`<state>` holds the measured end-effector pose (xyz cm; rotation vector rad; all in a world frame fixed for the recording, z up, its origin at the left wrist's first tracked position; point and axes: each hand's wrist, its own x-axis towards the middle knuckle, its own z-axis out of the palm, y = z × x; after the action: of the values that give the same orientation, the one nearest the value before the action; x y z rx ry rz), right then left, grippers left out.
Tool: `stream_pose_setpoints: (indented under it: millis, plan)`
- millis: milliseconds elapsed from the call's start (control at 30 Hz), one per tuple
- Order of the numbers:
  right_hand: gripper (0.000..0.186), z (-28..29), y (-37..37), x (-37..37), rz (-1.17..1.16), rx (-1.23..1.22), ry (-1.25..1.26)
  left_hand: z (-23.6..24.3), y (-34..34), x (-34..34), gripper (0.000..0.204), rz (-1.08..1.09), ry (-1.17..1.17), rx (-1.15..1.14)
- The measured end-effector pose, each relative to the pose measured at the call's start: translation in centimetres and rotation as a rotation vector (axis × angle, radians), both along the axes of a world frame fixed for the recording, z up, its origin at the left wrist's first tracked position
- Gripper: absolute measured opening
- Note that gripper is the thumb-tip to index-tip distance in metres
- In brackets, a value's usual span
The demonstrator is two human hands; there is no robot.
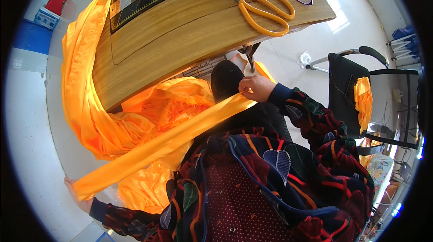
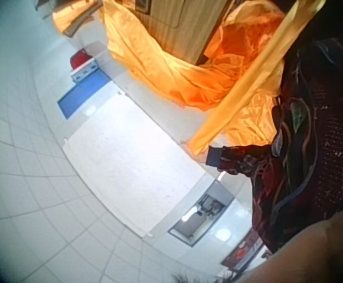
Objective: The person handles a large piece of orange fabric, unfolding and aligning it on a table. They use scissors to cut a strip from the fabric, then continue to fold and arrange the remaining material.
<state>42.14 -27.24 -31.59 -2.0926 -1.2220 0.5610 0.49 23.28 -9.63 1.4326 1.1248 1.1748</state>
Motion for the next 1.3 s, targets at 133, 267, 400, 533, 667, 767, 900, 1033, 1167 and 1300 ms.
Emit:
stream_pose_setpoints:
  millis: [133, 267, 400, 533, 667, 767, 900, 1033, 1167, 1300]
  plan:
    - [0.011, -1.4, -0.8, 0.2, -0.055, -0.05, 0.026, 0.3, 1.3, -1.6, 0.048, 0.079, -0.015, -0.038]
    - [0.018, -2.3, -2.1, 0.3, -0.126, -0.125, 0.054, 0.0, 2.4, -3.2, 0.046, 0.06, 0.051, 0.012]
    - [0.033, -1.6, -1.9, 0.5, -0.036, -0.12, 0.055, 0.0, 3.0, -4.0, 0.044, -0.05, 0.014, -0.091]
    - [0.062, 0.1, -0.4, -1.5, 0.08, 0.036, -0.056, 1.2, 1.1, -2.5, 0.045, -0.305, 0.273, -0.065]
    - [0.066, 0.9, 2.8, -4.7, 0.175, -0.062, -0.317, 1.2, -2.6, 0.5, 0.038, -0.014, -0.084, 0.066]
    - [0.043, 1.3, 5.8, -5.8, 0.184, -0.404, -0.229, 1.9, -3.4, 1.6, 0.03, -0.011, -0.067, 0.147]
    - [0.025, 6.0, 6.4, -2.4, 0.174, -0.255, 0.422, 3.7, -2.7, 1.6, 0.032, -0.601, 0.238, -0.138]
    - [0.032, 17.0, 4.7, 0.3, 0.27, 0.125, 0.978, 2.5, -5.8, 4.7, 0.056, -0.943, 0.634, -0.156]
    - [0.032, 28.2, 5.5, 1.0, 0.344, 0.343, 0.893, 2.1, -12.7, 11.6, 0.08, -1.328, 0.88, 0.45]
    - [0.028, 33.5, 11.5, 0.9, 0.649, 0.649, -0.314, 4.3, -19.0, 18.4, 0.088, -1.352, 0.198, 0.229]
